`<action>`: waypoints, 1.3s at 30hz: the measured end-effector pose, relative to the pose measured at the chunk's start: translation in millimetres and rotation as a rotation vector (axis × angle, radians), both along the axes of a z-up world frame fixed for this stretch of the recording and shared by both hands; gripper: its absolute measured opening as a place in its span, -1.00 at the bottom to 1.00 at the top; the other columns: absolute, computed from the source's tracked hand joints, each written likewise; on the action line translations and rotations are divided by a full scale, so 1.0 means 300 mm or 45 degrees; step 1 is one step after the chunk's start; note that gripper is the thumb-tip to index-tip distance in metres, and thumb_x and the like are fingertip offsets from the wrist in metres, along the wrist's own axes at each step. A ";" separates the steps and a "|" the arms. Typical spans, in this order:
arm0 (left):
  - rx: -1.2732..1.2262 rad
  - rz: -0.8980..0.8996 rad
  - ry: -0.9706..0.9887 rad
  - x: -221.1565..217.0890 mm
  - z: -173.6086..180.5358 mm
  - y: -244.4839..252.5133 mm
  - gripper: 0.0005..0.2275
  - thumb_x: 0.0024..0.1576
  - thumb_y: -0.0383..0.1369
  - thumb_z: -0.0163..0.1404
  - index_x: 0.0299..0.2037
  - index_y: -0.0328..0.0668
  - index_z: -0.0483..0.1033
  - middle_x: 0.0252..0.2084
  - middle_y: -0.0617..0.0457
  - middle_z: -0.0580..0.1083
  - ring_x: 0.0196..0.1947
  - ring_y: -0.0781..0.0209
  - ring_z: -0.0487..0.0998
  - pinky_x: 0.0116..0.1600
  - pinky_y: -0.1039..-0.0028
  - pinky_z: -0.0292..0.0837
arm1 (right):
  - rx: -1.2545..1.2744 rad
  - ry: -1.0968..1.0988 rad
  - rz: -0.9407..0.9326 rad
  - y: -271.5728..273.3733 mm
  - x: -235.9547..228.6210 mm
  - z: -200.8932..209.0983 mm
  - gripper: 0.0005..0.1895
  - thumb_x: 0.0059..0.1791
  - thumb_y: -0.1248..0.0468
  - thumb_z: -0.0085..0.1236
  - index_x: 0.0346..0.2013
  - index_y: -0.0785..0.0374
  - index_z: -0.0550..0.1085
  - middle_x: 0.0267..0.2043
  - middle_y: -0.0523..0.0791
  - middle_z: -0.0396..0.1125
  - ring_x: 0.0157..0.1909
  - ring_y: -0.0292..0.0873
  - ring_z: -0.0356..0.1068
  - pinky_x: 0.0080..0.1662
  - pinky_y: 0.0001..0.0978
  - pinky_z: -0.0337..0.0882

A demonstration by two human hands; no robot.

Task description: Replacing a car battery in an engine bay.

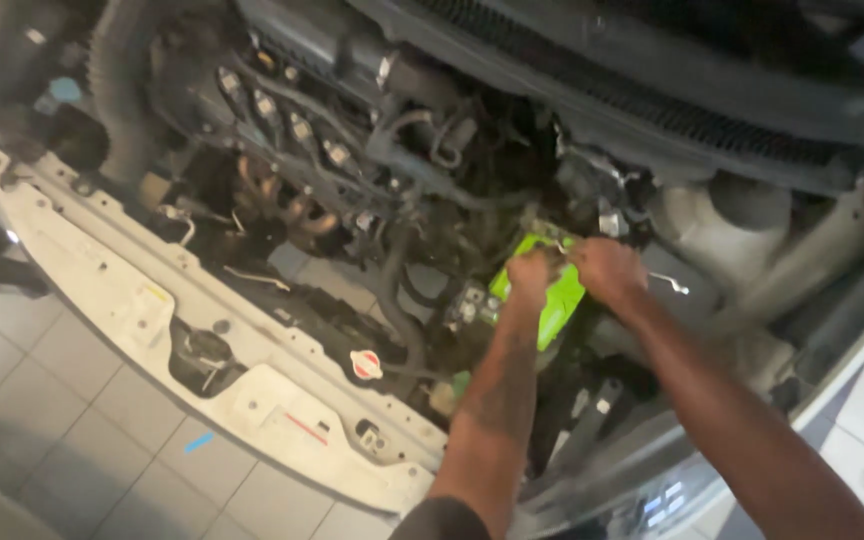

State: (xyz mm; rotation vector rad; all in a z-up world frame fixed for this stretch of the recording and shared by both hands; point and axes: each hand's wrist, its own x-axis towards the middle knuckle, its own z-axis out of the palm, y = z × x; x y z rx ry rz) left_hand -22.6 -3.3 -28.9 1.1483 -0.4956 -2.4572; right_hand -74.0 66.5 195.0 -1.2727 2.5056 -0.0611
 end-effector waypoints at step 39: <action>-0.047 -0.095 0.247 0.117 0.103 0.015 -0.73 0.18 -0.32 -0.16 -0.06 -0.16 0.59 -0.13 0.08 0.67 -0.22 0.23 0.72 -0.24 0.47 0.56 | 0.077 0.193 0.161 0.033 0.066 0.015 -0.75 0.07 0.11 -0.02 -0.11 -0.10 0.62 -0.09 -0.06 0.51 -0.07 0.13 0.53 -0.06 0.08 0.49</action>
